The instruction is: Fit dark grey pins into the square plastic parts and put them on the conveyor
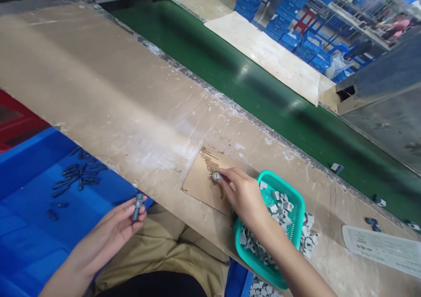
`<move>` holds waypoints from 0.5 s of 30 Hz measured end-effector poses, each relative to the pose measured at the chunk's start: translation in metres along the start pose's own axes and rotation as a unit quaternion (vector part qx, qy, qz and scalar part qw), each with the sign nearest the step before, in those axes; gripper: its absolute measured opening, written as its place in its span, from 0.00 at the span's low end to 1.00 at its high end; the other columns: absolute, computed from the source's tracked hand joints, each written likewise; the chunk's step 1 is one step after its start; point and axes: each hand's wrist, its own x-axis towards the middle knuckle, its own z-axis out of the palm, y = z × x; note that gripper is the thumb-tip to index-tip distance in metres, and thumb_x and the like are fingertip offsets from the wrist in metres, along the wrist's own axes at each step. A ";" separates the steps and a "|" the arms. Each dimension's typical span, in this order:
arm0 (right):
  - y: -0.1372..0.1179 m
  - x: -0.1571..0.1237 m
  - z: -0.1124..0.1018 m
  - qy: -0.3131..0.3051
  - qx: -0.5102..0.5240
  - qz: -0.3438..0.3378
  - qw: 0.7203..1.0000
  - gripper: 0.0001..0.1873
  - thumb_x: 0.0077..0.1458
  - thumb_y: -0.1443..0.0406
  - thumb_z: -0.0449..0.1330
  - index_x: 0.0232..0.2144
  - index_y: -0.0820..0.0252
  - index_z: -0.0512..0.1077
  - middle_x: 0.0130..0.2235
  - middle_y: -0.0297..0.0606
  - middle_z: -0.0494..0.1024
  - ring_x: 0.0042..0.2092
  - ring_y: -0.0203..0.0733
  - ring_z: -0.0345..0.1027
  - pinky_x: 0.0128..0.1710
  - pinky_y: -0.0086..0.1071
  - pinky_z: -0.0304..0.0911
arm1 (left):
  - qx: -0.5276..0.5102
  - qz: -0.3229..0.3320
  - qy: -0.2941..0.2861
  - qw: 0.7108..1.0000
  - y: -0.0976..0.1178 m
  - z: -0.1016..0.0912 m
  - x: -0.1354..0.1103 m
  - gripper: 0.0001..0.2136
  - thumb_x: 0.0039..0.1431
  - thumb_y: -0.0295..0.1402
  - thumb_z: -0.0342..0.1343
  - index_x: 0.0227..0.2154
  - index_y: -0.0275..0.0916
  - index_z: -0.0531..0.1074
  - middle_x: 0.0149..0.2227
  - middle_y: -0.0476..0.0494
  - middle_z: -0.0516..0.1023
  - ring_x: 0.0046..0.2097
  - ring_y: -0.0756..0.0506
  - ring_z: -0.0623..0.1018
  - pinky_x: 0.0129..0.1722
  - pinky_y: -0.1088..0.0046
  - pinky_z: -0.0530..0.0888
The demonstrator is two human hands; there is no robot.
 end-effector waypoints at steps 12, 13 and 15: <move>-0.027 -0.008 -0.016 0.018 0.234 0.198 0.951 0.13 0.48 0.59 0.64 0.36 0.59 0.76 0.35 0.42 0.80 0.35 0.46 0.76 0.35 0.37 0.72 | 0.033 0.077 -0.092 0.992 -0.019 0.056 0.001 0.08 0.42 0.33 0.67 0.27 0.36 0.79 0.28 0.43 0.79 0.30 0.50 0.76 0.30 0.79 0.74; -0.033 -0.013 -0.019 0.019 0.295 0.229 0.927 0.12 0.46 0.60 0.65 0.35 0.58 0.76 0.34 0.41 0.81 0.35 0.45 0.76 0.35 0.35 0.72 | 0.037 0.091 -0.100 0.990 -0.022 0.065 0.001 0.08 0.43 0.33 0.67 0.27 0.36 0.79 0.27 0.44 0.79 0.30 0.49 0.76 0.31 0.78 0.75; -0.044 -0.021 -0.022 0.017 0.377 0.256 0.890 0.11 0.43 0.63 0.68 0.33 0.56 0.77 0.34 0.38 0.81 0.35 0.43 0.76 0.35 0.32 0.73 | 0.048 0.115 -0.119 0.985 -0.026 0.081 0.001 0.06 0.44 0.33 0.66 0.27 0.37 0.79 0.27 0.44 0.80 0.29 0.49 0.77 0.31 0.76 0.76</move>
